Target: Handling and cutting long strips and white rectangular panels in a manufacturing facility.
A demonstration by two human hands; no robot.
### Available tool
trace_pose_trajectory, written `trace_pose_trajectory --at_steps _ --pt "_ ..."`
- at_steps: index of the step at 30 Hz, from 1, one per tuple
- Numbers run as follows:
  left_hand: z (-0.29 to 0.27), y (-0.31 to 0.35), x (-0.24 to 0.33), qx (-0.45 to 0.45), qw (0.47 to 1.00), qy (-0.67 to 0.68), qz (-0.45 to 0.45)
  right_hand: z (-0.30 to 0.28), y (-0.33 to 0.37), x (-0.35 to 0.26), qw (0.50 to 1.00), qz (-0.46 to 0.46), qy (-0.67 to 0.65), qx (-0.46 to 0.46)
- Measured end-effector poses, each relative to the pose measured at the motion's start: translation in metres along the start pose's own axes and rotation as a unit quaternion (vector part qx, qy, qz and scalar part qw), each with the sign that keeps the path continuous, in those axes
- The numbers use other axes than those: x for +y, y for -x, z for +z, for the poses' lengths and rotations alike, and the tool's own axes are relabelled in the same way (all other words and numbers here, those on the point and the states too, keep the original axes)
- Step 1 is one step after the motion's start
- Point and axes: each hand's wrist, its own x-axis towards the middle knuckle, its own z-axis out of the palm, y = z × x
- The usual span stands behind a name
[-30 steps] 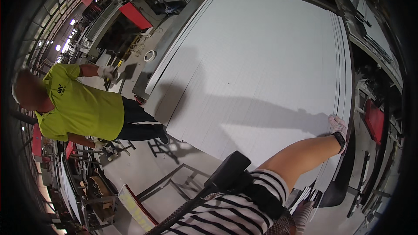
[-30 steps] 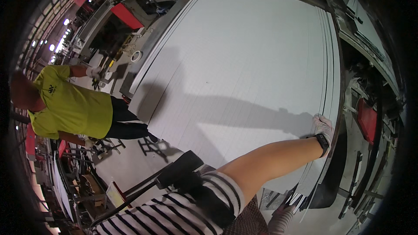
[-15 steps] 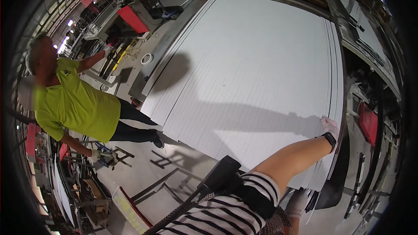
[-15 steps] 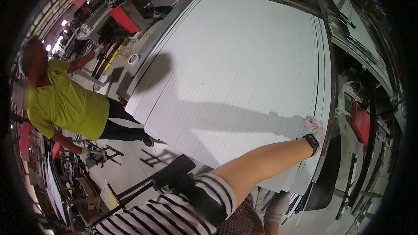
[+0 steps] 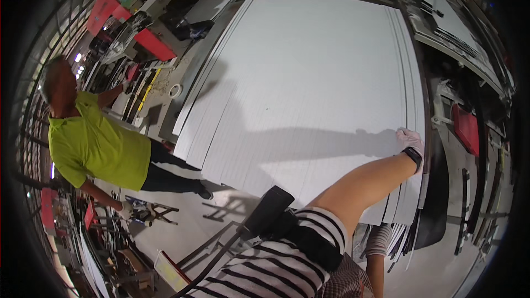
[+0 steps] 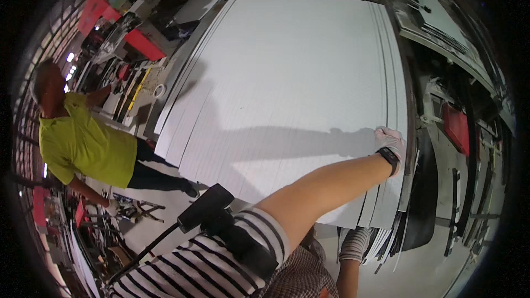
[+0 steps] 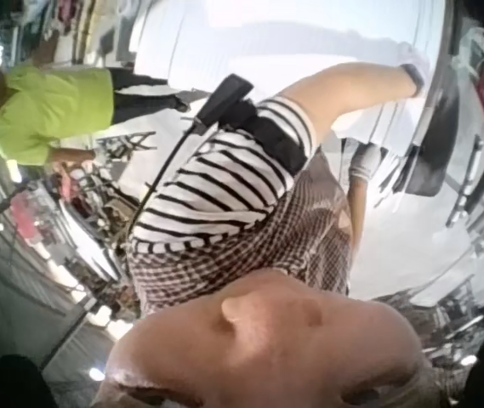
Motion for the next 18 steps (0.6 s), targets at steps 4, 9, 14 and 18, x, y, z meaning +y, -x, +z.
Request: trace_pose_trajectory --at_steps 4,9,14,18 --pt "0.003 0.030 0.002 0.107 0.983 -0.135 0.070 -0.003 0.010 0.016 0.990 0.008 0.141 0.028" --pt "-0.004 0.039 -0.013 0.109 0.994 -0.019 0.018 0.000 0.011 0.013 0.992 0.018 0.104 -0.076" --pt "-0.037 0.047 -0.030 -0.084 0.985 0.038 0.143 0.003 0.005 -0.002 0.998 -0.037 0.028 -0.049" --pt "-0.053 0.064 -0.040 -0.143 0.979 0.033 0.138 -0.014 0.053 -0.008 0.986 0.155 0.059 0.010"
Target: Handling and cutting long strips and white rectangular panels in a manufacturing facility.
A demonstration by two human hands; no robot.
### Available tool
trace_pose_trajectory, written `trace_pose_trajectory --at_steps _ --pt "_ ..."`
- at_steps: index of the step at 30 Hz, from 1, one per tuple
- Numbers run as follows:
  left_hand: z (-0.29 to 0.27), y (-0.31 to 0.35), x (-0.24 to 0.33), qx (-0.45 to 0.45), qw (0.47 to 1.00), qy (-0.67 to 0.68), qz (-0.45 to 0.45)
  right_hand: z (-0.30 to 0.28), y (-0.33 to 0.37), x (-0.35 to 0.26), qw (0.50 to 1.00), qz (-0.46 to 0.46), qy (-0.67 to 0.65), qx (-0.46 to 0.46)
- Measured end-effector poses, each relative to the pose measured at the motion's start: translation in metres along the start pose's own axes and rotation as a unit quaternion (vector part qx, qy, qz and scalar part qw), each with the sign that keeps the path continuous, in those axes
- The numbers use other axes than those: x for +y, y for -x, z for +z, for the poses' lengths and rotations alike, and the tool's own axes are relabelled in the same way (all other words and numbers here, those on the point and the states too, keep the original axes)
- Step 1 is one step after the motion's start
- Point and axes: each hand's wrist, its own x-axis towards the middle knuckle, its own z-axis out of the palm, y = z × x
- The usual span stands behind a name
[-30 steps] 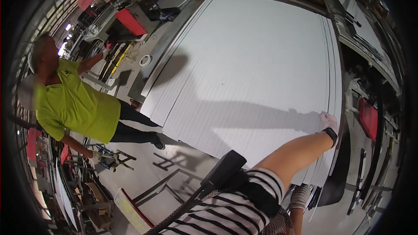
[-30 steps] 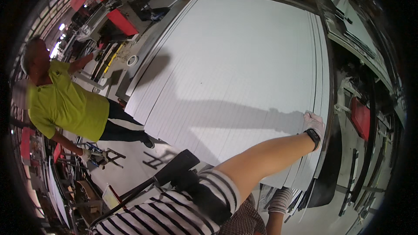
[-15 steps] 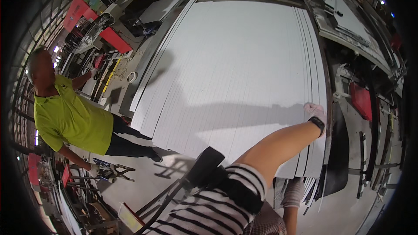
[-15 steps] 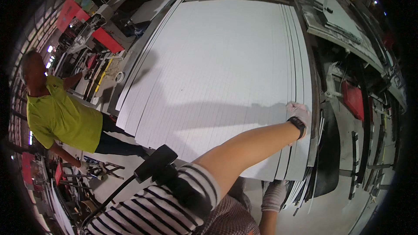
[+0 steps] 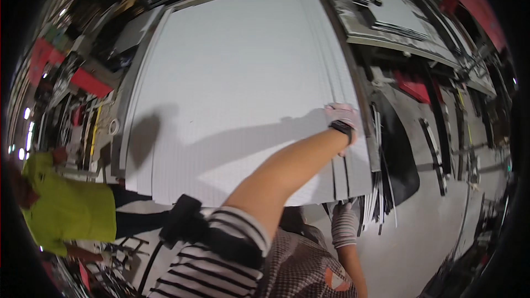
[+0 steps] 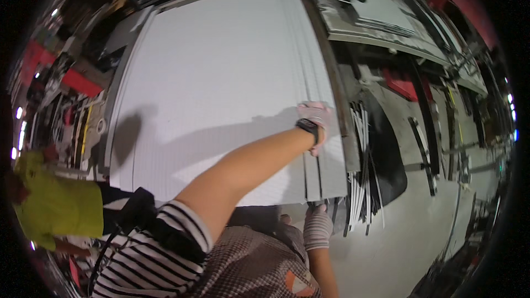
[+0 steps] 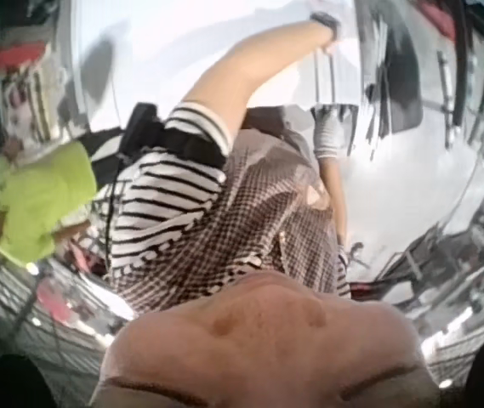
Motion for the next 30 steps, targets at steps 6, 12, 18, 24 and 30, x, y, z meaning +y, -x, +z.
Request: trace_pose_trajectory --at_steps 6,12,18,24,30 --pt "-0.015 0.006 -0.029 -0.024 0.998 -0.064 -0.005 -0.009 0.006 -0.040 0.991 0.093 -0.053 -0.078" --pt "-0.112 -0.053 -0.156 -0.021 0.998 -0.056 -0.021 -0.068 -0.055 -0.184 0.959 0.163 -0.185 -0.140" --pt "-0.177 -0.103 -0.252 -0.075 0.996 -0.033 -0.033 -0.115 -0.117 -0.299 0.973 0.140 -0.069 -0.169" --pt "-0.179 -0.120 -0.270 -0.077 0.993 -0.083 -0.015 -0.058 -0.166 -0.316 0.961 0.207 -0.087 -0.162" --pt "-0.173 -0.112 -0.266 -0.081 0.992 -0.084 -0.041 -0.037 -0.183 -0.313 0.996 0.065 -0.045 -0.048"
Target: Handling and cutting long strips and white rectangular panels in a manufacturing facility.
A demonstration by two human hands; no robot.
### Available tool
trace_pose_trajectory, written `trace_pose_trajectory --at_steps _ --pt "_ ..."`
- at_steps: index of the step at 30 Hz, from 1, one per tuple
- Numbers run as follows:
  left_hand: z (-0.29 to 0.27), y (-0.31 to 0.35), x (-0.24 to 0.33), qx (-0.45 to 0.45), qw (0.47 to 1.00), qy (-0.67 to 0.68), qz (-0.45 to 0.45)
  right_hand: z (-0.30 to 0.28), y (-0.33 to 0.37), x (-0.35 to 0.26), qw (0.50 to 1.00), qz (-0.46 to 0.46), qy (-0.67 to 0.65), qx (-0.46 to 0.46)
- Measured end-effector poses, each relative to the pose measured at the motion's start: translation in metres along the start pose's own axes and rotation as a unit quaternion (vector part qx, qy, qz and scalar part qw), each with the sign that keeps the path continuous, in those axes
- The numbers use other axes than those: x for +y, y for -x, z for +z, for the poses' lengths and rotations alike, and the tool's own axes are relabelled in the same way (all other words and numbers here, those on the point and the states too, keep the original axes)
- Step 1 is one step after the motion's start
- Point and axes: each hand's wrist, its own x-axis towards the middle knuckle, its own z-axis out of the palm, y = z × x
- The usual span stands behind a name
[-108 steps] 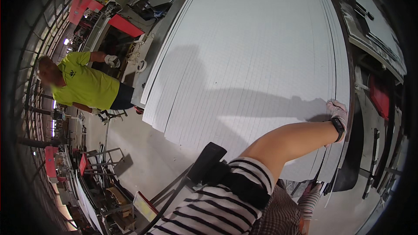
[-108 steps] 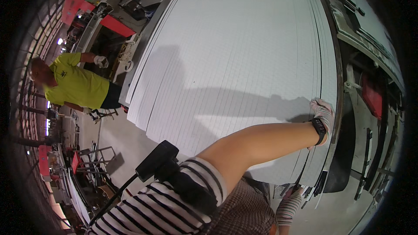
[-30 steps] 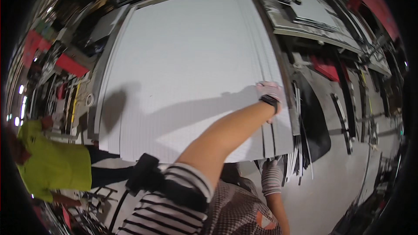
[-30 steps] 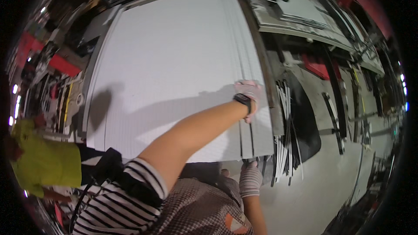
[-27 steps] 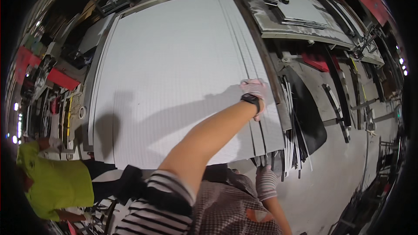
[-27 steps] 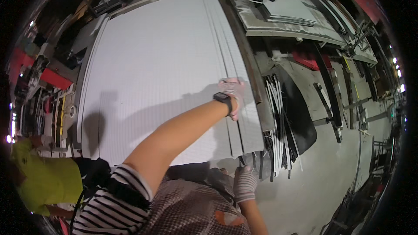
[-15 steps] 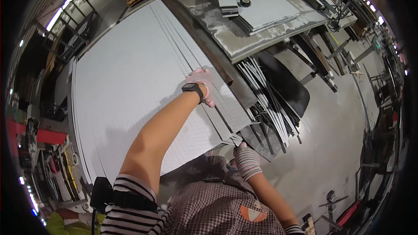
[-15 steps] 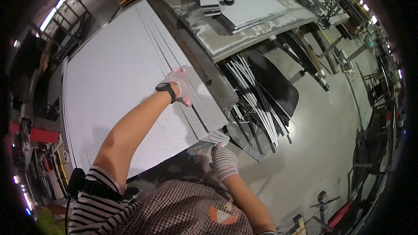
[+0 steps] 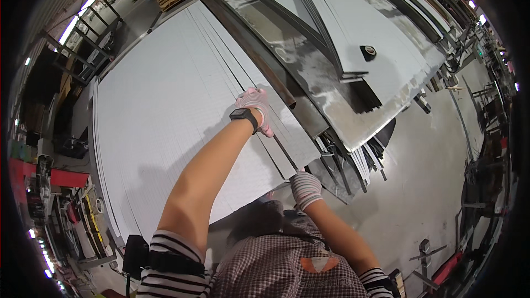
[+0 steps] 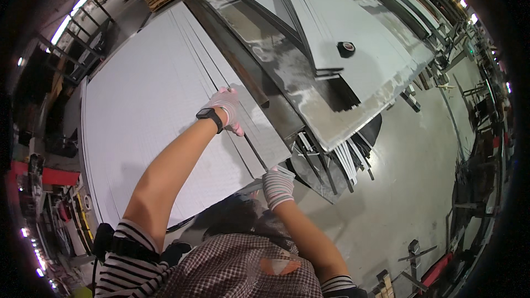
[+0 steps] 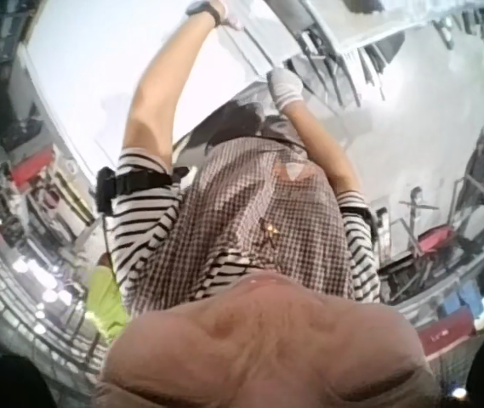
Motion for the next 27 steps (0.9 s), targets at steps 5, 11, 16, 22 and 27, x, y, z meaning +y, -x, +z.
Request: trace_pose_trajectory --at_steps 5,11,16,22,27 --pt "-0.006 0.009 -0.004 0.007 1.000 -0.010 0.018 -0.031 0.036 0.008 0.996 0.055 0.022 -0.072" --pt "-0.003 0.000 0.000 0.008 1.000 -0.004 0.013 -0.026 0.021 0.007 0.996 0.023 0.004 -0.082" --pt "-0.006 -0.024 -0.006 0.013 0.999 -0.034 0.020 -0.037 0.026 -0.010 0.996 0.021 0.004 -0.085" --pt "-0.008 -0.034 -0.021 0.046 0.993 -0.076 0.076 -0.062 0.028 -0.023 0.997 -0.024 0.038 -0.055" --pt "-0.012 -0.030 -0.014 -0.013 1.000 -0.023 0.014 -0.036 -0.019 -0.033 0.981 0.060 -0.084 -0.164"
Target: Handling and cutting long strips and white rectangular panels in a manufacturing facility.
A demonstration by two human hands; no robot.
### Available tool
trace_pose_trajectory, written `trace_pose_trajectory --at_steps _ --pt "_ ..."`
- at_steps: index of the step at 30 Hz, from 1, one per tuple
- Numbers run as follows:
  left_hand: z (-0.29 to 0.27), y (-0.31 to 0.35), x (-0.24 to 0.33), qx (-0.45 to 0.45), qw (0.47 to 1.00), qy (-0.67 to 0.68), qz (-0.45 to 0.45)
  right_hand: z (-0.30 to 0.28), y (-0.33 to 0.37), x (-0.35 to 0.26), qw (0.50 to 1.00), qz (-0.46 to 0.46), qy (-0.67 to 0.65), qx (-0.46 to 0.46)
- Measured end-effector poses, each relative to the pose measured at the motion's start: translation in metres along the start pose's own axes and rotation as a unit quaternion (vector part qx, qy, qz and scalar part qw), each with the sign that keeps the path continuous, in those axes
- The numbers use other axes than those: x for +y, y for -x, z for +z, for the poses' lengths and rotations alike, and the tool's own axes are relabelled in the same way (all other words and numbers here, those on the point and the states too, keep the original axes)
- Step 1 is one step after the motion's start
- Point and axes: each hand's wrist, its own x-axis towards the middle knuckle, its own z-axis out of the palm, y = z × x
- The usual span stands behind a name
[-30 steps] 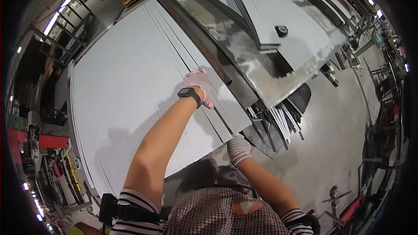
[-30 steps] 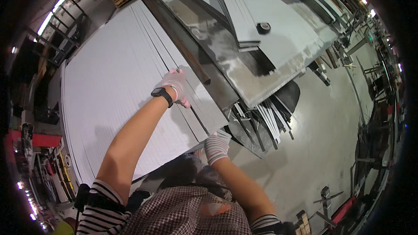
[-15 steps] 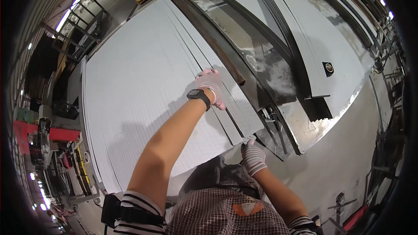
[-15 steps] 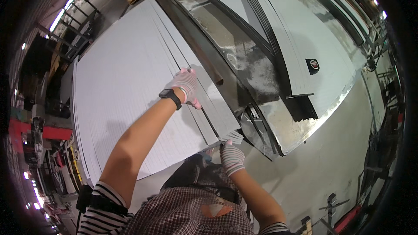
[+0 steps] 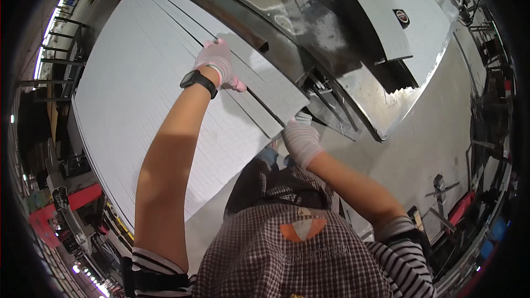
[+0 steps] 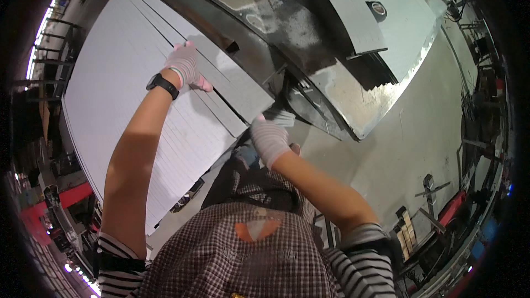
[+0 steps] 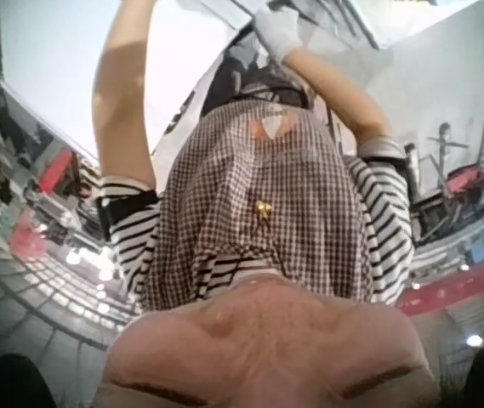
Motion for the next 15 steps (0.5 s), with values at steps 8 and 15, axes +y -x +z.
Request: trace_pose_trajectory --at_steps 8,15 --pt "-0.001 -0.006 0.005 0.028 0.995 -0.096 0.009 0.031 0.005 0.028 0.998 -0.021 0.022 0.046" --pt "0.000 -0.011 -0.001 0.043 0.993 -0.106 0.027 0.003 -0.001 -0.008 0.987 -0.150 -0.034 0.053"
